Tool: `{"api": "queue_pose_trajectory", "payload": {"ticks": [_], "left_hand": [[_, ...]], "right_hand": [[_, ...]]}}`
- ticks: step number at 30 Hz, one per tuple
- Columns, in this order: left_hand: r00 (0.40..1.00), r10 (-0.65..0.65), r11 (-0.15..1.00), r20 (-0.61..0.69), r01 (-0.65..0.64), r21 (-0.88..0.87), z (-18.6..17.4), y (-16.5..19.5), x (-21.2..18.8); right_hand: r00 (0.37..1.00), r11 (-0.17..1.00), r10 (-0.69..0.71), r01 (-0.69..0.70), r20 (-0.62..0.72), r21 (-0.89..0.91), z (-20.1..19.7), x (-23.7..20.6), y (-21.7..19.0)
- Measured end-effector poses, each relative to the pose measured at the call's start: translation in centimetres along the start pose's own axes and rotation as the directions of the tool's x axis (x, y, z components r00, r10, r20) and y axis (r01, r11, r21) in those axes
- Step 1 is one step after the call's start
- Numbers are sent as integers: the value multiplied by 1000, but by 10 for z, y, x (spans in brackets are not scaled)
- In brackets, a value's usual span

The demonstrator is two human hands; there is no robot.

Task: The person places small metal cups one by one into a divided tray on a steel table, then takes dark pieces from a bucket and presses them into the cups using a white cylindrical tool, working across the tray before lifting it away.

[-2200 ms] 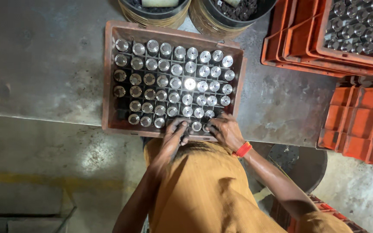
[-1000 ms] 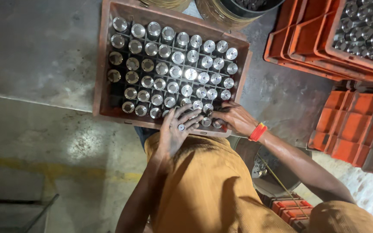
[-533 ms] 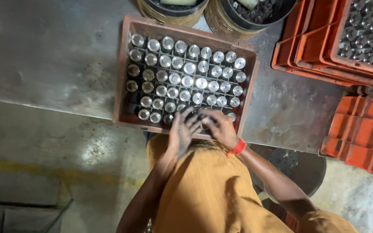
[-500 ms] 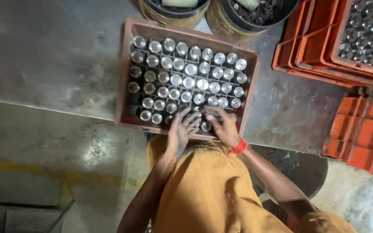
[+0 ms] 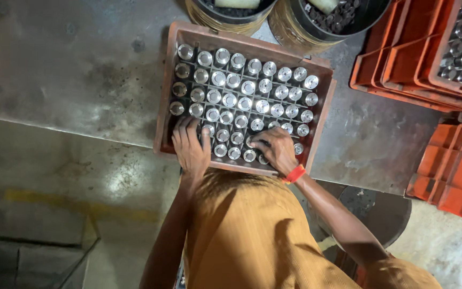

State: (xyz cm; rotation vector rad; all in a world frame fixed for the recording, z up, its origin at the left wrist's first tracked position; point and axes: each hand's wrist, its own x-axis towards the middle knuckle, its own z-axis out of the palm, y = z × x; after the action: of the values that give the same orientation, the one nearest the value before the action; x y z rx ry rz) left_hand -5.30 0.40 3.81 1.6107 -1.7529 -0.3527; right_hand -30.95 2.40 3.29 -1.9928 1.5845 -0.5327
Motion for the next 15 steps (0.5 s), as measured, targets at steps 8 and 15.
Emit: {"api": "queue_pose_trajectory", "payload": {"ticks": [8,15], "left_hand": [[989,-137,987,61,131,90,11,-9,-6],[978,-166,978,124,147,150,15,-33,-22]], "right_hand": [[990,983,134,-126,-54,132,-42,22,-6],[872,986,-141,166,-469,13,-170,154,89]]}}
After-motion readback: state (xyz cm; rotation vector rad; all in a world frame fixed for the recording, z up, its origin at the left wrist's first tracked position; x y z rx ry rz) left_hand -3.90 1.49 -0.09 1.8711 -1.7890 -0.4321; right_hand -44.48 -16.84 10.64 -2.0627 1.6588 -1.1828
